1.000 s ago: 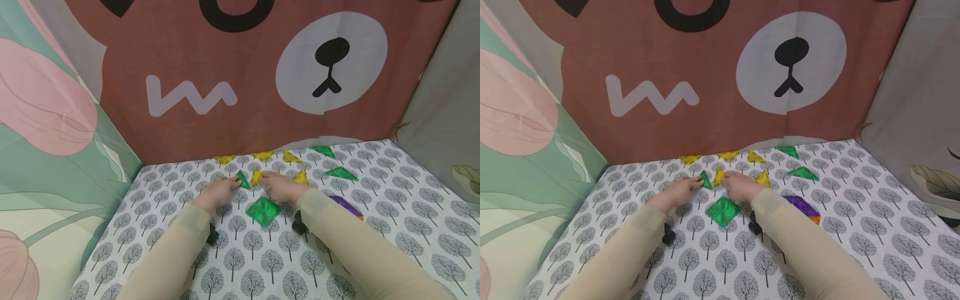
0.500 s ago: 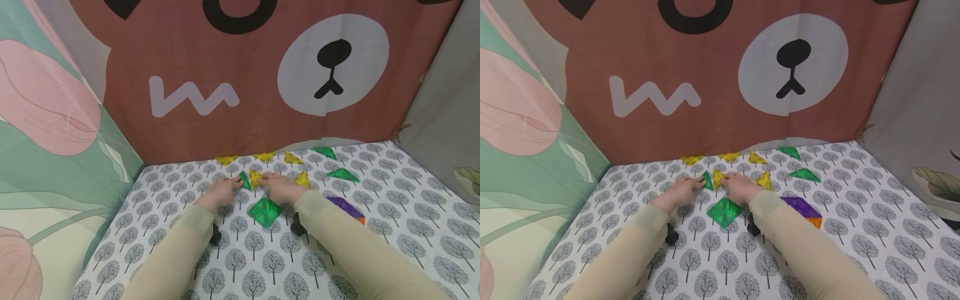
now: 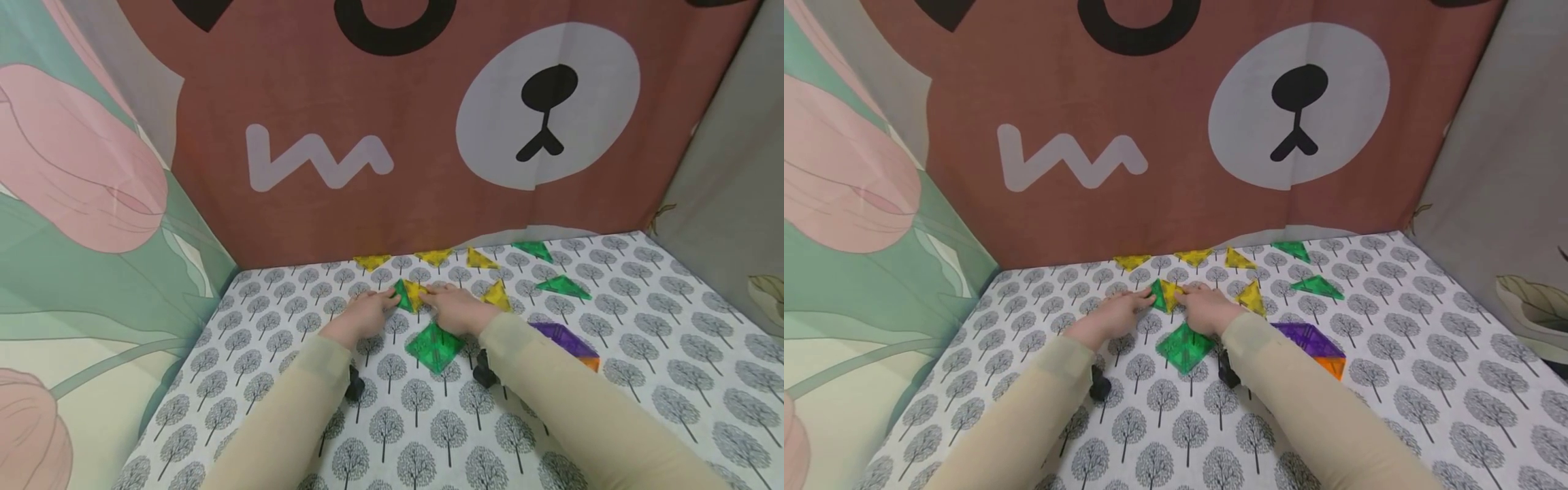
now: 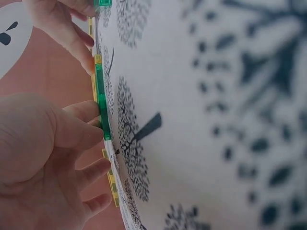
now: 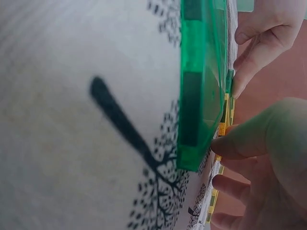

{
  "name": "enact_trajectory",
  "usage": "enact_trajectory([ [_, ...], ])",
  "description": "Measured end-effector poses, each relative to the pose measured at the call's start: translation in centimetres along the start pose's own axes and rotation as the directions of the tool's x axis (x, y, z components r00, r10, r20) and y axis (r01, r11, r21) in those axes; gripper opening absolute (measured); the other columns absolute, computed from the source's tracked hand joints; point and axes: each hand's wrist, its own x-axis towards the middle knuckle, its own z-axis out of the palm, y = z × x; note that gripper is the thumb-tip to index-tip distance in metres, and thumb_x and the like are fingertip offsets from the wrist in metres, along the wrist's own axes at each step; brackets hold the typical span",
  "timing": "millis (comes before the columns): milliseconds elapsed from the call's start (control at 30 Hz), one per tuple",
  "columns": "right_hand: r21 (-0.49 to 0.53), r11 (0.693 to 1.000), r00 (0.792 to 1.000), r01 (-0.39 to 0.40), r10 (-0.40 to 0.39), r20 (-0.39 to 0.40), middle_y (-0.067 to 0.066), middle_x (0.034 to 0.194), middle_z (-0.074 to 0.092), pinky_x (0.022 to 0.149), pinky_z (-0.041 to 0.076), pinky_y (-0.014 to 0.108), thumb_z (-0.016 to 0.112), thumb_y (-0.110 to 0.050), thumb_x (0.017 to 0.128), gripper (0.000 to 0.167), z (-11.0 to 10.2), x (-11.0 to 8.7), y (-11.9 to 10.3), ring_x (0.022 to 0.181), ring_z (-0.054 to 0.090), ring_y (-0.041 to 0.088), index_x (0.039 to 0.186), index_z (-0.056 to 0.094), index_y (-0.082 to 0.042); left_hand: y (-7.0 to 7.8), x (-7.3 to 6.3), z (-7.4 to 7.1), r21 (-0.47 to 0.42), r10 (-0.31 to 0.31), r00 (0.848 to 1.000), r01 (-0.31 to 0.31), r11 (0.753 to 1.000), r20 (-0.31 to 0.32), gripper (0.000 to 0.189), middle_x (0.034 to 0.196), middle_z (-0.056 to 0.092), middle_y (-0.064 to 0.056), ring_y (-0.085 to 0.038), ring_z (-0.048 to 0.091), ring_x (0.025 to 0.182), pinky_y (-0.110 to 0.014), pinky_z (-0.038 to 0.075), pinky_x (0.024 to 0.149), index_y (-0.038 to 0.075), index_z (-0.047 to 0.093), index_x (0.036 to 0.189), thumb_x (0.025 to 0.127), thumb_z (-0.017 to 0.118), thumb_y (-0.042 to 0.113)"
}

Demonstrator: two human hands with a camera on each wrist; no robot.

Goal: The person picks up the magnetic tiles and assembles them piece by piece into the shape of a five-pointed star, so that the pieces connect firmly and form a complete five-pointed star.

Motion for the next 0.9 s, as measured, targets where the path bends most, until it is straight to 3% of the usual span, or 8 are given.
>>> enact_trajectory([
  [533,-0.014,1.000,1.000,-0.020,0.020,0.006,0.008,0.162,0.022,0.117,0.016,0.055,0.040,-0.005,0.101,0.058,-0.10,-0.38,-0.35,0.147,0.014,0.037,0.156,0.030,-0.021,0.25,0.03,0.19,0.040,0.023,1.000,-0.023,0.999,-0.002,0.056,0.162,0.020,0.005,-0.034,0.016,0.147,-0.056,0.008,0.118,0.027,0.035,0.153,0.103,0.043,0.003],
  [733,-0.052,0.999,1.000,-0.006,0.005,-0.021,0.013,0.160,0.026,0.116,0.021,0.054,0.040,-0.005,0.101,0.056,0.01,-0.72,-0.70,0.146,0.019,0.037,0.155,0.032,-0.017,0.46,0.41,0.11,0.081,0.035,0.999,-0.035,0.996,0.002,0.048,0.162,0.022,0.003,-0.034,0.019,0.146,-0.055,0.011,0.118,0.026,0.036,0.153,0.107,0.042,0.016],
  [900,-0.067,0.998,0.999,-0.012,0.010,-0.030,0.014,0.159,0.026,0.116,0.022,0.053,0.039,-0.008,0.103,0.053,0.17,-0.81,-0.99,0.145,0.021,0.036,0.155,0.033,-0.016,0.73,0.42,-0.02,0.073,0.035,0.999,-0.036,0.997,0.009,0.049,0.162,0.023,0.003,-0.033,0.019,0.147,-0.055,0.011,0.118,0.024,0.036,0.153,0.106,0.044,0.013],
])
